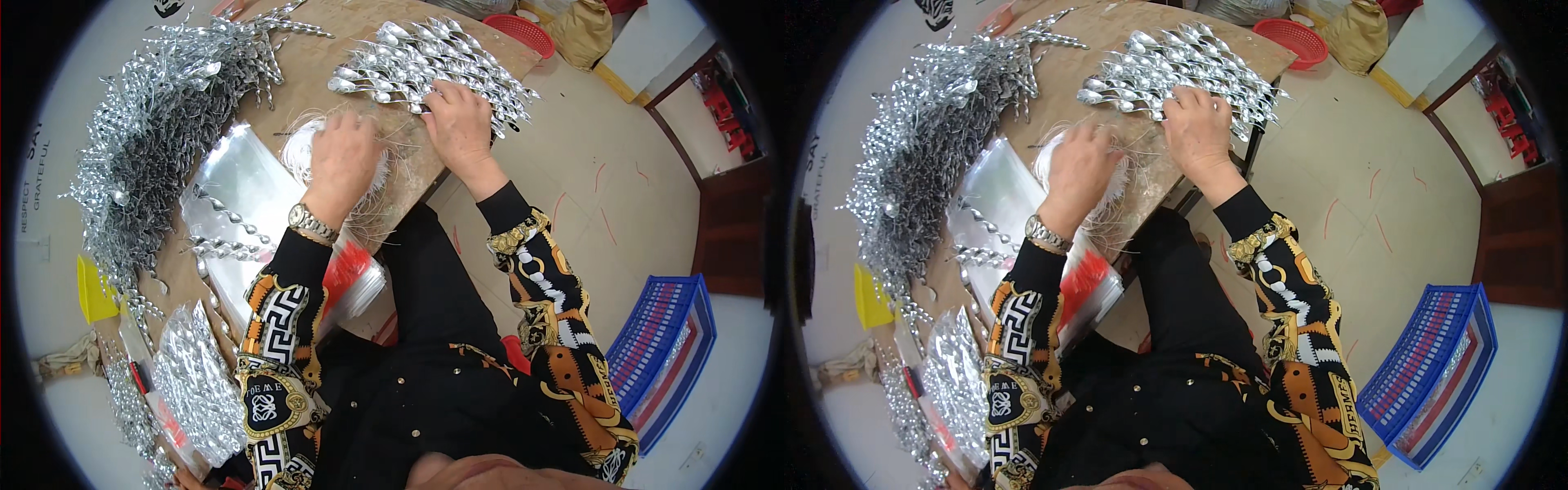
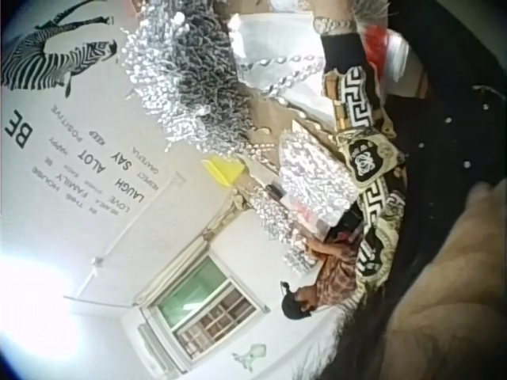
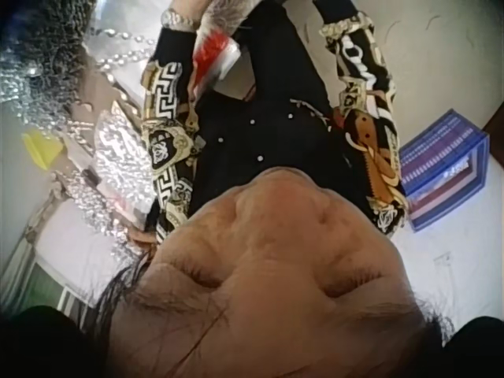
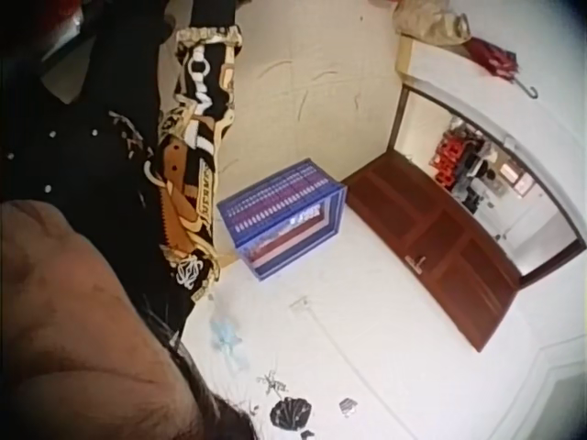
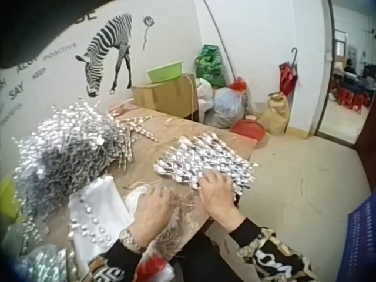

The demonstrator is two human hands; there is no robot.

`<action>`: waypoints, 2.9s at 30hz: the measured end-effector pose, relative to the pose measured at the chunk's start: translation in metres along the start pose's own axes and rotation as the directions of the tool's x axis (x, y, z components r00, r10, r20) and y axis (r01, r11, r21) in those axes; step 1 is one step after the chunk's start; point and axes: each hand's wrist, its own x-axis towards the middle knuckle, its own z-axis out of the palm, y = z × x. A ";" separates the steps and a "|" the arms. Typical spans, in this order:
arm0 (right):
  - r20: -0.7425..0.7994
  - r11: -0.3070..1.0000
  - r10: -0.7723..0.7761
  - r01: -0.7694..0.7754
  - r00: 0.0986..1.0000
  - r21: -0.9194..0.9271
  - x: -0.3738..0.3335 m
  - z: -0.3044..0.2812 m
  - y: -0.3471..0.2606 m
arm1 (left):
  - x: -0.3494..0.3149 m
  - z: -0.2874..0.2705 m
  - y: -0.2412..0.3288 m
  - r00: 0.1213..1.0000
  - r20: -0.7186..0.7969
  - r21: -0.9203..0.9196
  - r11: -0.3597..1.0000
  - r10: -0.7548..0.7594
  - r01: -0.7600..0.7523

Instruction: Packaging silver decorative tinsel and ornaments into plastic bags and bundling them together.

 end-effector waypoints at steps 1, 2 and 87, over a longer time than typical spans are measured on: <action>0.002 1.000 0.000 0.000 1.000 -0.003 0.000 0.000 0.000 | 0.004 0.003 0.003 1.000 -0.001 -0.002 1.000 -0.001 0.001; 0.002 1.000 -0.001 0.001 1.000 -0.005 0.001 0.000 0.000 | 0.010 0.007 0.007 0.990 -0.047 -0.123 0.983 0.131 -0.136; 0.173 0.734 0.447 -0.470 0.878 0.489 -0.066 -0.046 0.024 | 0.022 0.041 0.068 0.950 -0.296 -0.347 0.915 0.100 -0.204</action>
